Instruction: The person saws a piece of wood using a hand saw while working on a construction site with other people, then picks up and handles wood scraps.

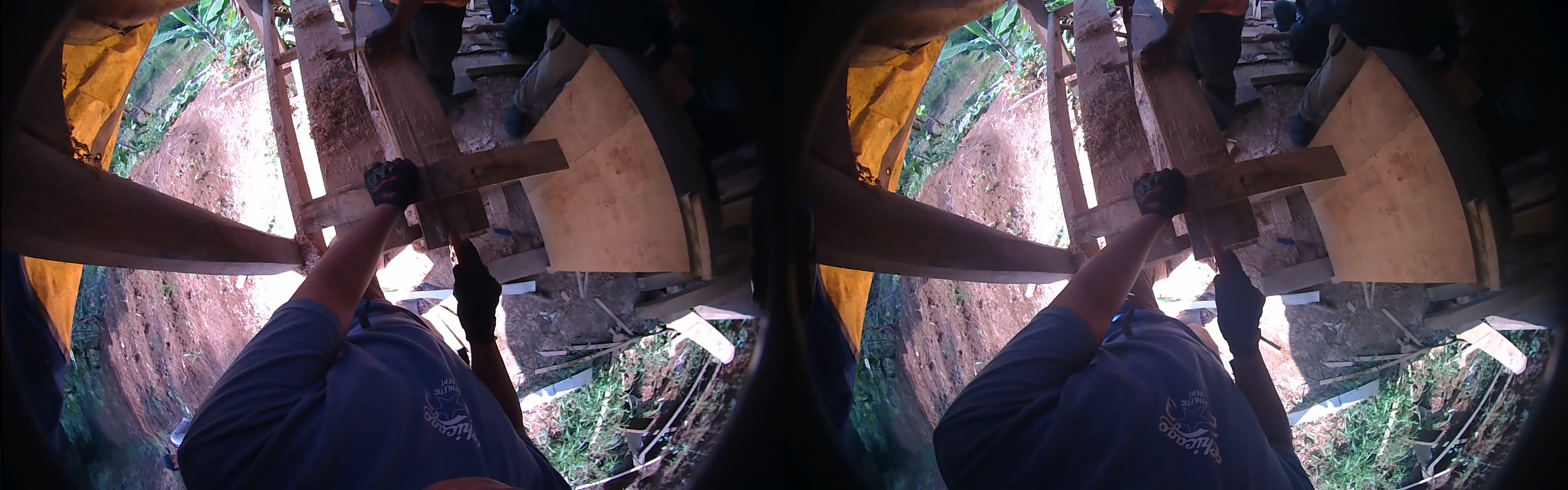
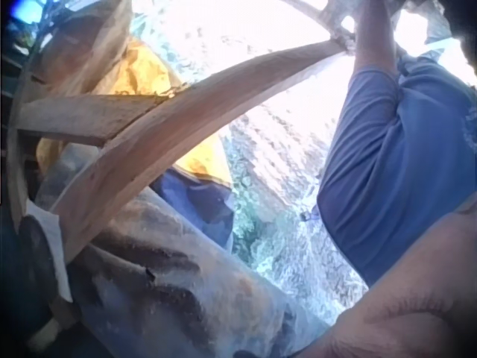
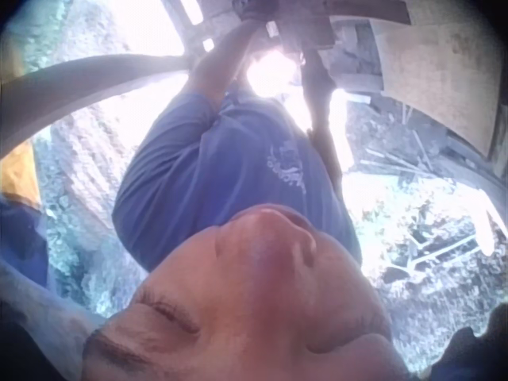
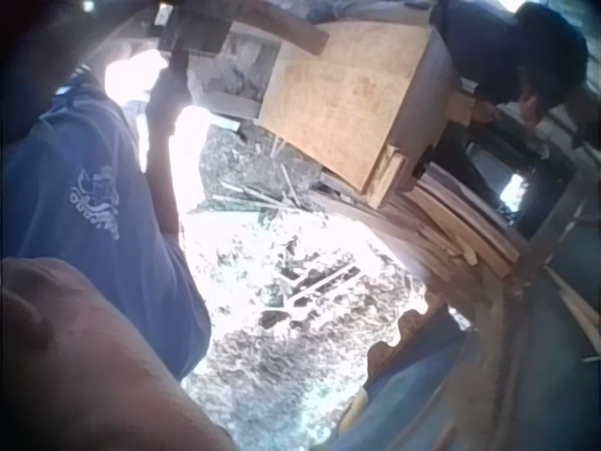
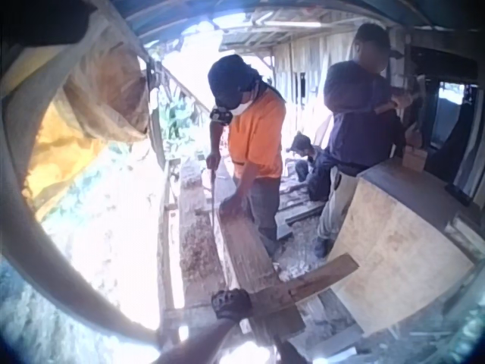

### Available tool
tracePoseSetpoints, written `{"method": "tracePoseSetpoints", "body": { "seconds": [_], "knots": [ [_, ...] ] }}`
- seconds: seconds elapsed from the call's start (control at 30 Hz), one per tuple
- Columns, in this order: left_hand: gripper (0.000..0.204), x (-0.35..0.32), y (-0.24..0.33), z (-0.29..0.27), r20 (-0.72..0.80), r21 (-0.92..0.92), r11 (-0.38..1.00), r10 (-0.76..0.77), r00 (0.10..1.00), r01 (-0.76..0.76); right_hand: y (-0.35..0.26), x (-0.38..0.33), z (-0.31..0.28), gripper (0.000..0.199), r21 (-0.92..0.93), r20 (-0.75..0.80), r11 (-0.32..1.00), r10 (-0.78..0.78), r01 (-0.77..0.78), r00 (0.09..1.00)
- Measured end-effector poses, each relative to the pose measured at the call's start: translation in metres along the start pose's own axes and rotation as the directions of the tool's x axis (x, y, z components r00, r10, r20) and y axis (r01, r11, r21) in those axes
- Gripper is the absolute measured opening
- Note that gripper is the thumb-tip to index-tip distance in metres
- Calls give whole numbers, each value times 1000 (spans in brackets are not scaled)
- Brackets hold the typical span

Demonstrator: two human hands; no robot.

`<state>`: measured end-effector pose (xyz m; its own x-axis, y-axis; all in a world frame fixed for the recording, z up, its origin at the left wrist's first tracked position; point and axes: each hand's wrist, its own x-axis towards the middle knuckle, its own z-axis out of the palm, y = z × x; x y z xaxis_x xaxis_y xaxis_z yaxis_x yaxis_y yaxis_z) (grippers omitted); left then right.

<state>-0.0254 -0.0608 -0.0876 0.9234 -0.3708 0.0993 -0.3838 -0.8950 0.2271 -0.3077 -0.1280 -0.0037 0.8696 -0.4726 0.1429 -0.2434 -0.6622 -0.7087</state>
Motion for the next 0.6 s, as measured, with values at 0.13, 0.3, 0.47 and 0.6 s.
{"method": "tracePoseSetpoints", "body": {
  "seconds": [0.13, 0.3, 0.47, 0.6],
  "knots": [
    [42, 7, -10, 16, -24, -57, 998, -36, 999, 35, -3, -1, -5, 43, 28, 3, 1000, -13, 13, 1000],
    [48, 7, -9, 20, -23, -38, 999, -38, 999, 37, -1, -16, 1, 47, -57, -68, 989, -138, 134, 988],
    [48, 6, -12, 17, -16, -10, 1000, 14, 1000, -15, -3, -29, 3, 47, -38, 18, 999, 20, -20, 1000],
    [46, 4, -12, 19, -24, -32, 999, 23, 999, -23, -17, 18, 9, 43, -59, 89, 998, 40, -35, 995]
  ]
}}
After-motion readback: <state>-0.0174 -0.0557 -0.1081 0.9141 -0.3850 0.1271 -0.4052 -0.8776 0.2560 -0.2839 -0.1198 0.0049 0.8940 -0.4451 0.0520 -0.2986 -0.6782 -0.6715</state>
